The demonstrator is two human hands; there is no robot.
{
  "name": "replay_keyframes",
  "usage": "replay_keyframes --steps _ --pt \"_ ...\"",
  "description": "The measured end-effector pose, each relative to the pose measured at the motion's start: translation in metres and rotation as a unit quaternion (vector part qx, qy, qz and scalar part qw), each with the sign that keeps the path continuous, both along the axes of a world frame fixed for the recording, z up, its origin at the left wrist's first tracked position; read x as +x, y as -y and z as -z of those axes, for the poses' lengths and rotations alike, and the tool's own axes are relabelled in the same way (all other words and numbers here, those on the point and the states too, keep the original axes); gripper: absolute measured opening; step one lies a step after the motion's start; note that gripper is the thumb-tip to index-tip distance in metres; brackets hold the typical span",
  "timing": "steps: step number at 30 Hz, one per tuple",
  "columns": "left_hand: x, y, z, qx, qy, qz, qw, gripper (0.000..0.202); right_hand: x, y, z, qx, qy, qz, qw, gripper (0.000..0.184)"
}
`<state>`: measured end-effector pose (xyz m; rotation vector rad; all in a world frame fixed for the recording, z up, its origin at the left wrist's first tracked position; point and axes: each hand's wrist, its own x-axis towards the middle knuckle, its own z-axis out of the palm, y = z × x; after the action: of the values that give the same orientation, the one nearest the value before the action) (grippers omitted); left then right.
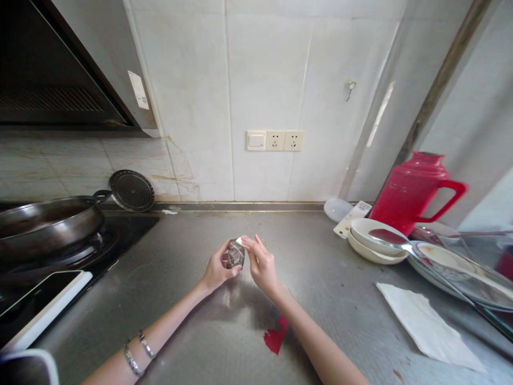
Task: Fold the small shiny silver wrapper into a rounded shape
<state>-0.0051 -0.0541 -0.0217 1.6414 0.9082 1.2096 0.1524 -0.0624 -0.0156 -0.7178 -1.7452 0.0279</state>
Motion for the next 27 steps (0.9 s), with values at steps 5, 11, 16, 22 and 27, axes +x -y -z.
replay_keyframes --steps 5,11,16,22,27 --pt "-0.002 -0.002 -0.003 -0.022 0.022 -0.005 0.999 0.062 0.002 0.009 0.002 0.048 0.059 -0.008 0.997 0.041" --pt "-0.004 -0.005 -0.001 0.061 -0.057 -0.024 0.996 0.052 0.002 0.008 -0.008 0.105 0.211 -0.003 0.972 0.045" --pt "-0.003 -0.005 -0.002 0.078 -0.094 -0.043 0.992 0.047 0.009 0.006 -0.017 0.102 0.246 0.023 0.964 0.043" --pt "-0.004 -0.003 -0.005 0.102 -0.127 -0.042 0.986 0.038 0.007 0.011 -0.016 0.113 0.266 -0.009 0.957 0.044" --pt "-0.002 0.001 -0.007 0.109 -0.129 -0.042 0.985 0.049 0.011 0.006 -0.019 0.112 0.259 0.017 0.959 0.047"
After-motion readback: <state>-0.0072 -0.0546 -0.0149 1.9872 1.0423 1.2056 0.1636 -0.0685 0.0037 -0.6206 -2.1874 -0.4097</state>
